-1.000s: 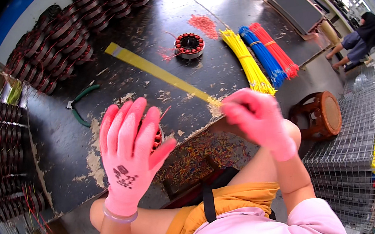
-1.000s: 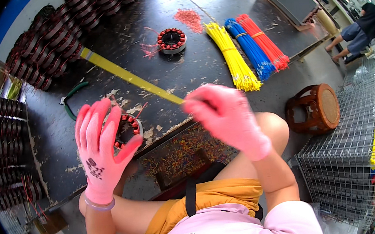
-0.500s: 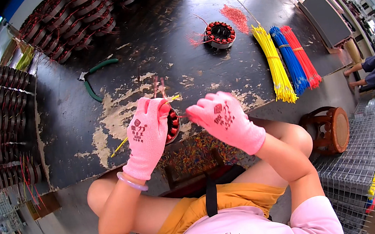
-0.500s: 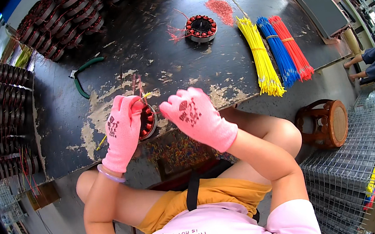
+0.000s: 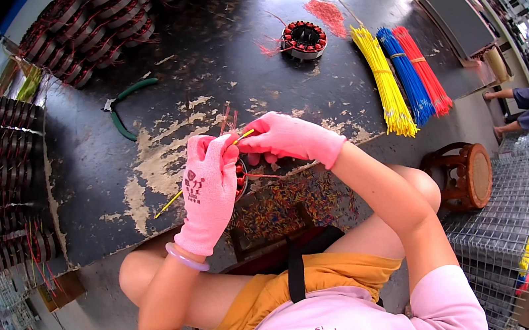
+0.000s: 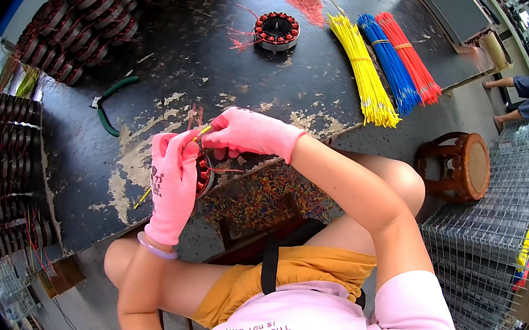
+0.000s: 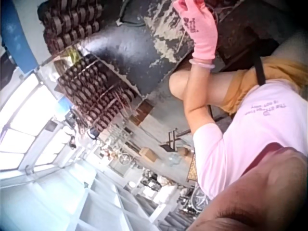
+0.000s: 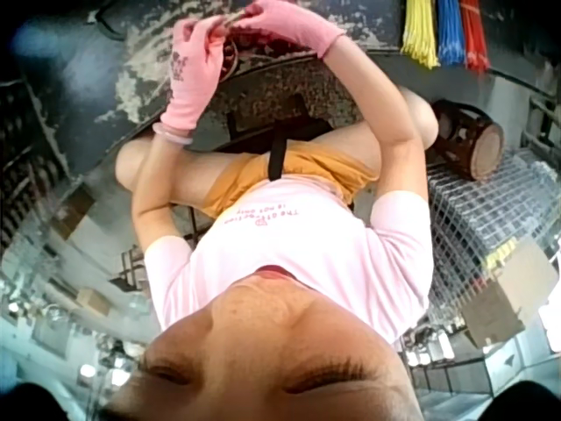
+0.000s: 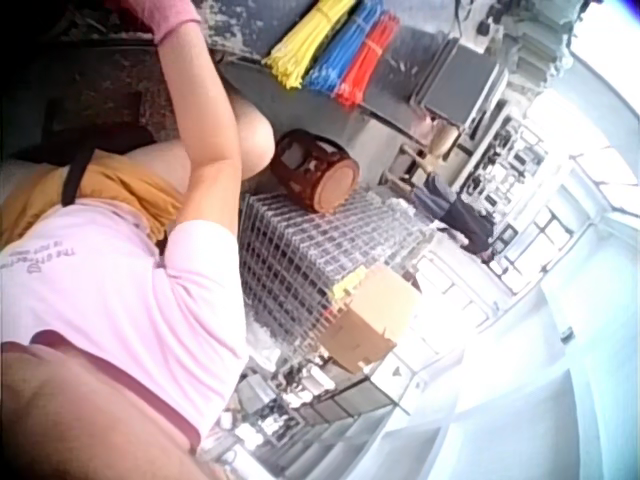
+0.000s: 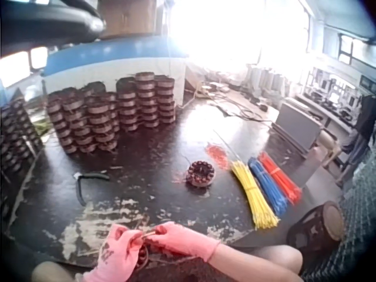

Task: The person wires motor stators by hand, picking up colored ties, threading them through the stator coil, and trimming the ends using a pair of pliers.

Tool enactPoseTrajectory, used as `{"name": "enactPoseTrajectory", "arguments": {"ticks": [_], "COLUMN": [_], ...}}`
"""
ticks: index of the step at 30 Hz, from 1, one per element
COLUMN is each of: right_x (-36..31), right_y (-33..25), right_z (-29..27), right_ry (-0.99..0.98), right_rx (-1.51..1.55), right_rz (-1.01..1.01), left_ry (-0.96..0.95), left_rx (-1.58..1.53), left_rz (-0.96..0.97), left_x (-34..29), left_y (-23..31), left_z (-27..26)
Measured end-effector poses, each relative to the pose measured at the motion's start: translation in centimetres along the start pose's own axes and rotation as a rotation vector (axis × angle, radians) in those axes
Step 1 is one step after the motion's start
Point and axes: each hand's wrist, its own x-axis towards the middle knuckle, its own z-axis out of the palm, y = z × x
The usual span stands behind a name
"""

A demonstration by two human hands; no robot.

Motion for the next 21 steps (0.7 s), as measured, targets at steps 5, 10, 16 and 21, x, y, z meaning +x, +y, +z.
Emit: {"name": "enactPoseTrajectory", "arguments": {"ticks": [5,10,16,21], "right_x": [2.4,-2.5,-5.9,-5.6], "right_y": [1.2,1.9,2.8,2.0], "right_z": [0.1,1.4,5.1,4.3], "right_ry": [-0.117,0.094,0.584,0.652], "right_rx": [0.221,0.277,-0.408,-0.467], "right_rz": [0.017,-0.037,-0.57,-0.712], "left_ry": [0.036,0.031,-0.132,-0.178], "left_rx": [-0.037,-0.084,-0.074,-0.031], "left_rz": [-0.019,0.003,0.024,0.079], "left_x": [0.0,-0.3,0.0,0.2], "left_y": [-0.1,-0.9,-0.6,0.4], "left_z": [0.4,0.1,-0.7,-1.3]}}
